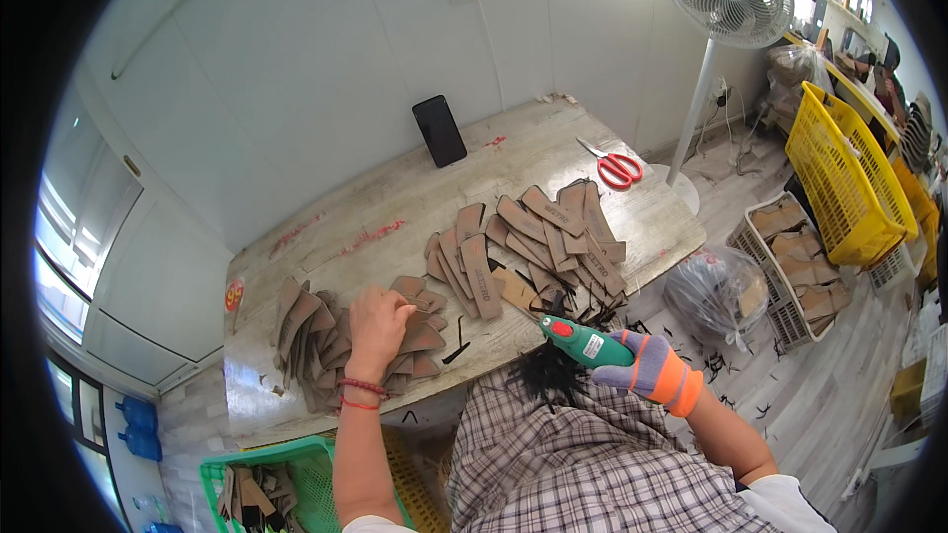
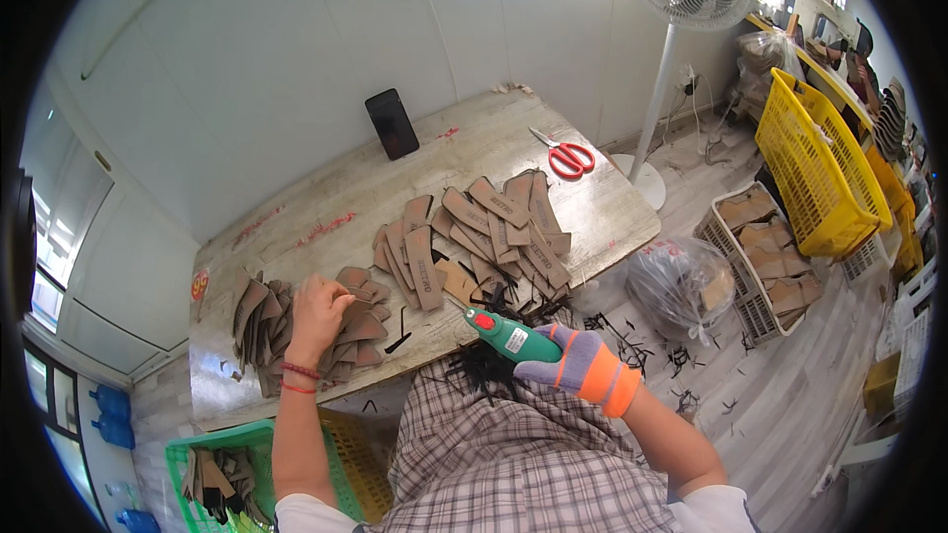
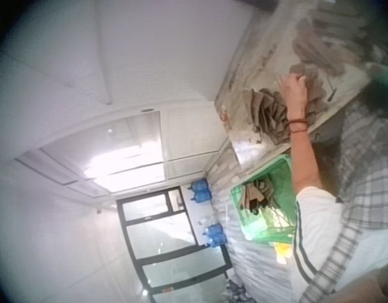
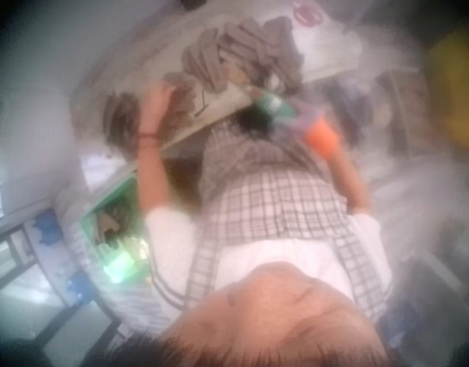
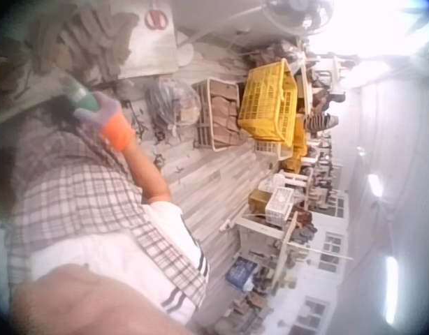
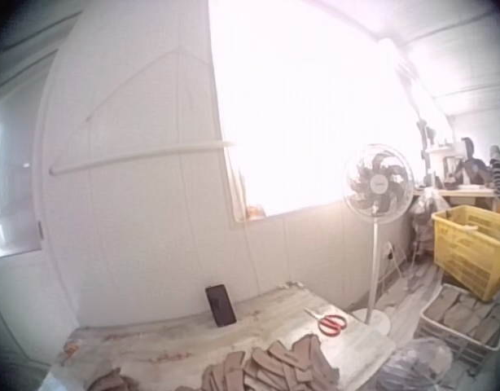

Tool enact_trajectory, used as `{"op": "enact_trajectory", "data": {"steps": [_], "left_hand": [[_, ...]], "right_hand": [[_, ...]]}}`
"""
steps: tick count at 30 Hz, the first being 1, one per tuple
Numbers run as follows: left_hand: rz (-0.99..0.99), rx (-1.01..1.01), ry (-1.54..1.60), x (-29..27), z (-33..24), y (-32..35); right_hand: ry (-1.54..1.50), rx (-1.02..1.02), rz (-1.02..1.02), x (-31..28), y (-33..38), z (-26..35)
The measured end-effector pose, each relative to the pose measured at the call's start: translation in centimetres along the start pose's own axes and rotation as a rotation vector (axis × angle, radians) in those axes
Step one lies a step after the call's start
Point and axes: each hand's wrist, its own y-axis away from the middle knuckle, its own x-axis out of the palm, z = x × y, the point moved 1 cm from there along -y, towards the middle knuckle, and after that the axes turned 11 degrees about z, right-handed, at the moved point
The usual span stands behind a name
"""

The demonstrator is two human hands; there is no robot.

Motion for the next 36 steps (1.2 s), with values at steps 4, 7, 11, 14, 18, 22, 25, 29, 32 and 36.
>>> {"op": "enact_trajectory", "data": {"steps": [4,7,11,14,18,22,25,29,32,36], "left_hand": [[-0.307,0.0,-0.219,5.5,-1.9,-4.9],[-0.327,-0.051,-0.239,10.2,-3.4,-8.8],[-0.401,-0.064,-0.208,12.4,-4.3,-10.3],[-0.429,-0.014,-0.029,13.1,-4.3,-9.6],[-0.414,-0.106,0.766,10.9,-7.3,-7.1],[-0.327,-0.075,1.568,10.0,-10.3,-3.9],[-0.26,-0.089,1.728,9.4,-12.5,-2.2],[-0.275,-0.113,1.738,9.7,-14.5,-1.5],[-0.265,-0.124,1.771,10.2,-14.9,-1.4],[-0.172,-0.128,1.825,10.6,-15.3,-0.9]], "right_hand": [[-0.042,-0.033,-0.041,0.3,-0.6,-2.7],[-0.108,-0.032,-0.028,0.5,-0.9,-3.6],[-0.191,0.008,-0.036,0.3,-0.8,-3.8],[-0.192,0.015,-0.057,0.2,-0.8,-3.0],[-0.281,-0.012,-0.104,0.8,-1.3,-2.1],[-0.321,-0.024,-0.16,1.6,-1.6,-1.5],[-0.353,-0.054,-0.182,1.8,-1.1,-0.9],[-0.334,-0.064,-0.194,1.7,-0.8,-1.4],[-0.39,-0.053,-0.162,1.4,-0.4,-0.7],[-0.407,-0.095,-0.174,1.3,-0.4,-1.3]]}}
